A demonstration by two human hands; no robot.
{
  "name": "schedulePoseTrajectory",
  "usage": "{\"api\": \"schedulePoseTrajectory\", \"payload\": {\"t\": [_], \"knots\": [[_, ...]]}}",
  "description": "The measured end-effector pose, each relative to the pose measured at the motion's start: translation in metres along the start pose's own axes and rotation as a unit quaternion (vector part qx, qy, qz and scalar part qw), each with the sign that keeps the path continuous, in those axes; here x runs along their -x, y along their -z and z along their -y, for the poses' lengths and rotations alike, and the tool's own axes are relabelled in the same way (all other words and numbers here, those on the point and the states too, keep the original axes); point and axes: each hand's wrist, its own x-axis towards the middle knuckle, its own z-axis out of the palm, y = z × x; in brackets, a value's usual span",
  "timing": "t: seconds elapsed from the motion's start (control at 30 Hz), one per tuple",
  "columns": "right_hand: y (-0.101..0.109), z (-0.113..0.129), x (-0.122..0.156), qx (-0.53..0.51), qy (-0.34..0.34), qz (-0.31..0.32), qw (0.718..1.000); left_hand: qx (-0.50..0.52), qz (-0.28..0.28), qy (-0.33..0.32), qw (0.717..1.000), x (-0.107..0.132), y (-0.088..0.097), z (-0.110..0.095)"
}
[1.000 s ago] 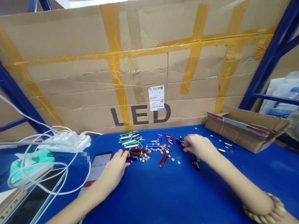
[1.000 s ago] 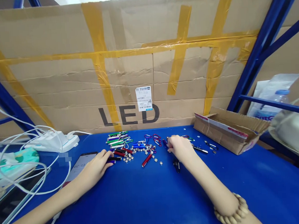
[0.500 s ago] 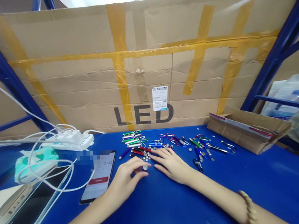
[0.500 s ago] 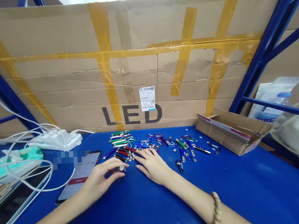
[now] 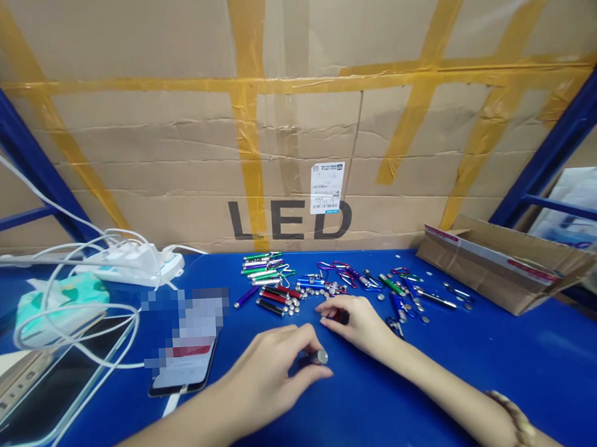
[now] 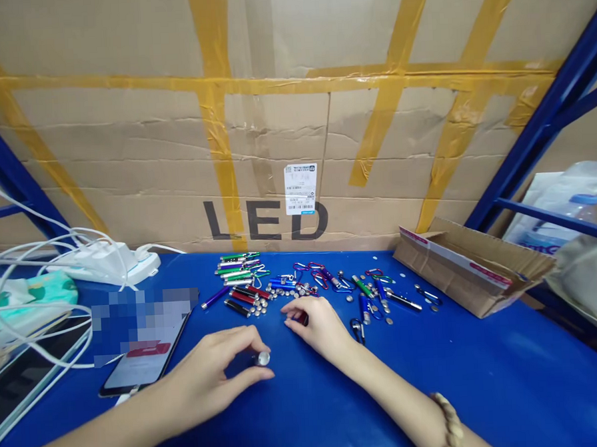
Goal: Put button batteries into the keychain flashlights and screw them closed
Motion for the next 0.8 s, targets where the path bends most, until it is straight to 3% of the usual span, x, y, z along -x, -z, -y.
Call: {"api": "schedulePoseTrajectory", "payload": {"t": [0.07,0.13,0.37,0.5,0.63,0.8], "knots": [[0.002,0.003,0.001,-0.045,-0.038,0.008,0.998,-0.019,0.042,-0.010,0.999,-0.001,0.011,0.009],[0.002,0.004,0.001,-0.049,-0.050,0.014,0.997,-0.031,0.050,-0.003,0.998,0.000,0.021,0.020],[0.000,-0.003,-0.002,0.071,-0.020,-0.015,0.997,0.079,0.070,0.108,0.989,0.009,0.033,0.057],[-0.004,-0.006,-0.005,0.060,-0.007,-0.021,0.998,0.170,0.080,0.169,0.968,0.012,0.029,0.056],[-0.006,-0.004,-0.008,0.059,-0.022,-0.019,0.998,0.245,0.063,0.182,0.950,0.016,0.019,0.051],[-0.008,-0.003,-0.010,0.058,-0.028,-0.010,0.998,0.269,0.046,0.209,0.939,0.021,0.012,0.051]]}}
